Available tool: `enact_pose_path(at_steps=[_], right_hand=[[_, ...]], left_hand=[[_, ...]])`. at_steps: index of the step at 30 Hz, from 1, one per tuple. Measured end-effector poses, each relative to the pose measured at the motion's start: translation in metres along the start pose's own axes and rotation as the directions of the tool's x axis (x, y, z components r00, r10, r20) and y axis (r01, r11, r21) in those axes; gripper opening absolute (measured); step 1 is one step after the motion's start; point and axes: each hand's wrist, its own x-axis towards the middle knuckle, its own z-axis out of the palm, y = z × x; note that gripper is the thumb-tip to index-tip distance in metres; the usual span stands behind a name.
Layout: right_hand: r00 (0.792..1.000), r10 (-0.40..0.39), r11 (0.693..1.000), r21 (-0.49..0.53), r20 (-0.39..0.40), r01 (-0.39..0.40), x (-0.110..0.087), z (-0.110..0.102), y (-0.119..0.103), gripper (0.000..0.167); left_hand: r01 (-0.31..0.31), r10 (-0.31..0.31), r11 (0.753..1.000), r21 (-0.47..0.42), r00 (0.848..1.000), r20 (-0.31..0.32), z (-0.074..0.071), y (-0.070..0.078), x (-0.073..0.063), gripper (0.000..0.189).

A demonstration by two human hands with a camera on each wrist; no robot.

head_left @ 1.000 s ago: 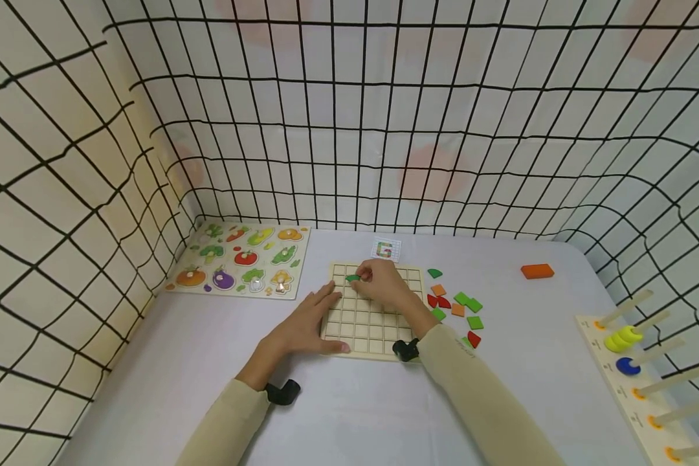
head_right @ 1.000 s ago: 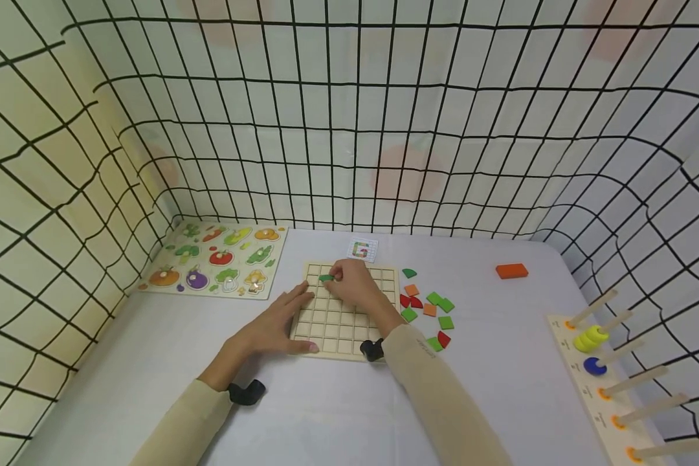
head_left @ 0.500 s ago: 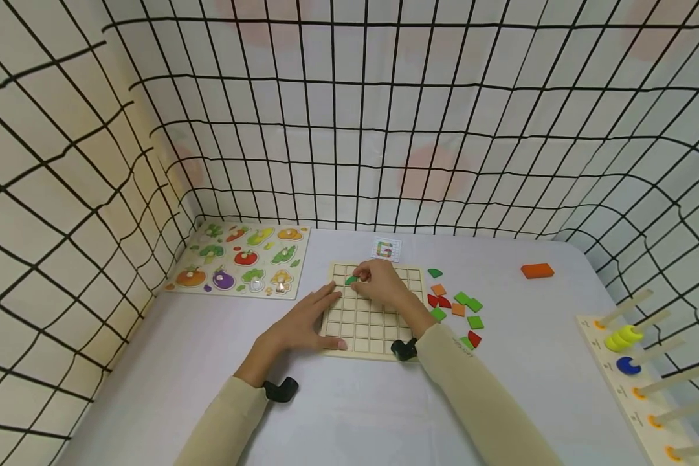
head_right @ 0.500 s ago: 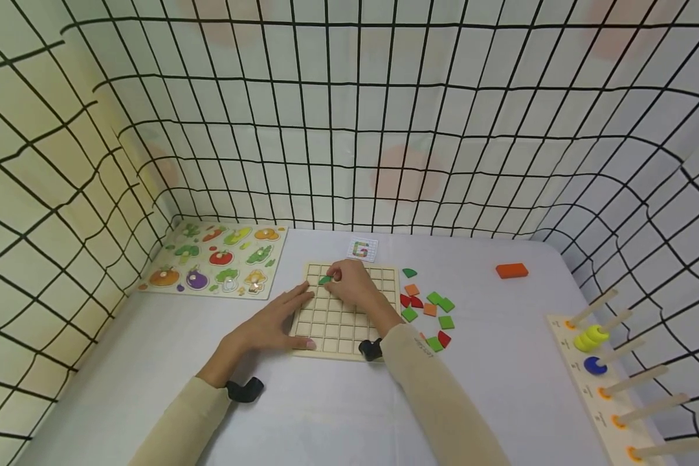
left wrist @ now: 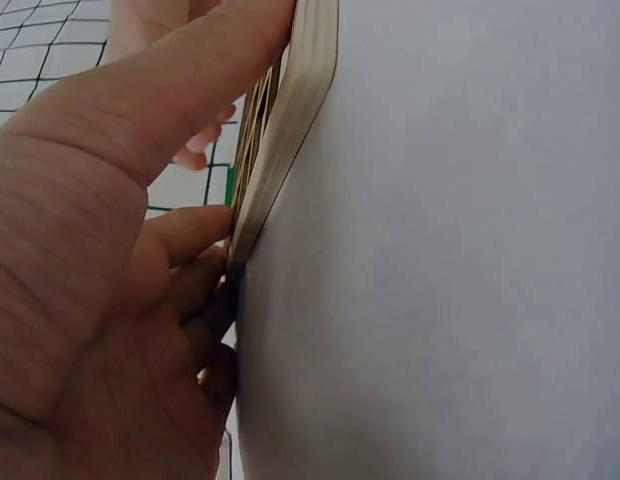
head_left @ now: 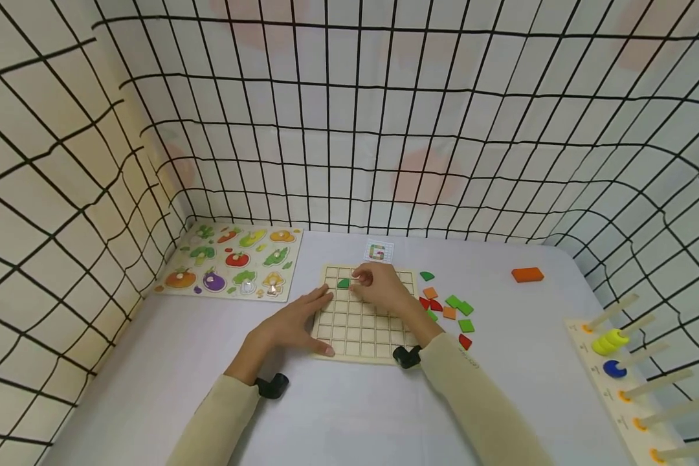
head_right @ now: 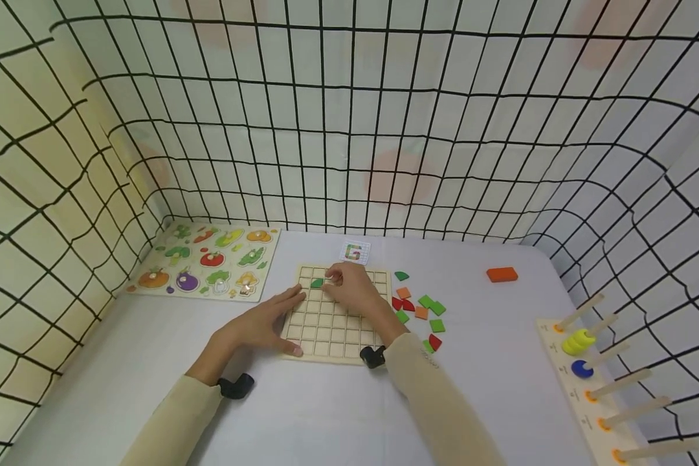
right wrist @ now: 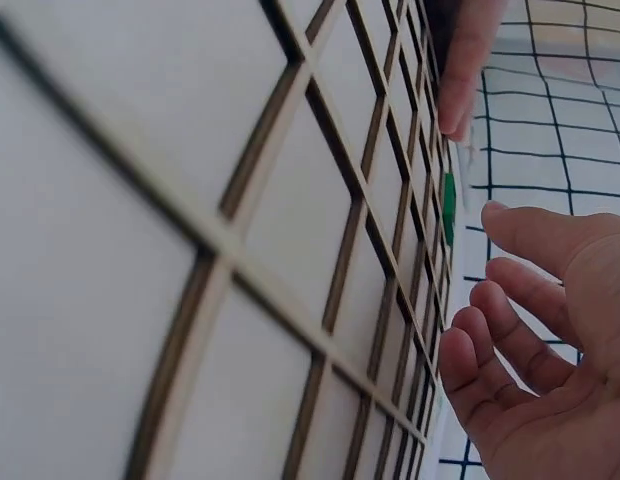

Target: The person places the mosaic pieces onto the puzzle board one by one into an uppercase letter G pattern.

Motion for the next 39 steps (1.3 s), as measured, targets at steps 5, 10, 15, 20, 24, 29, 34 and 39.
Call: enact_pose_path(at_steps=[5,10,15,20,24,29,34,39], right_hand=[[1.000,0.021,1.000,0.013,-0.021,-0.020,-0.019,-0.018,0.009,0.033],[0.998,0.030,1.000,0.010,-0.048,-0.029,-0.037,-0.038,0.028,0.036],[0.991,0.073,0.997,-0.017,-0.113,-0.076,-0.059,-0.065,0.046,0.036],[0.974,0.158,0.983,-0.073,-0.162,-0.171,-0.083,-0.089,0.067,0.032],[0.963,0.202,0.969,-0.104,-0.178,-0.223,-0.100,-0.102,0.082,0.033],[0.948,0.237,0.955,-0.127,-0.211,-0.267,-0.113,-0.109,0.097,0.038],[0.940,0.257,0.949,-0.127,-0.227,-0.290,-0.124,-0.111,0.107,0.039],[0.932,0.258,0.945,-0.134,-0.254,-0.298,-0.133,-0.113,0.115,0.043]], left_hand=[[-0.028,0.028,1.000,-0.015,1.000,0.002,0.007,-0.002,0.000,0.115],[-0.024,0.024,0.999,-0.027,1.000,-0.010,0.010,-0.003,-0.001,0.110],[-0.020,0.020,0.999,-0.026,1.000,-0.017,0.008,-0.004,-0.001,0.111],[-0.023,0.023,0.999,-0.029,1.000,-0.014,0.007,-0.004,-0.001,0.111],[-0.025,0.025,0.999,-0.033,1.000,-0.010,0.005,-0.003,-0.001,0.111],[-0.028,0.028,0.999,-0.023,0.999,-0.020,0.002,-0.003,-0.002,0.110],[-0.040,0.040,0.999,-0.024,0.999,-0.016,0.001,-0.004,-0.002,0.110],[-0.030,0.029,0.999,-0.032,0.999,-0.019,0.003,-0.005,-0.001,0.111]])
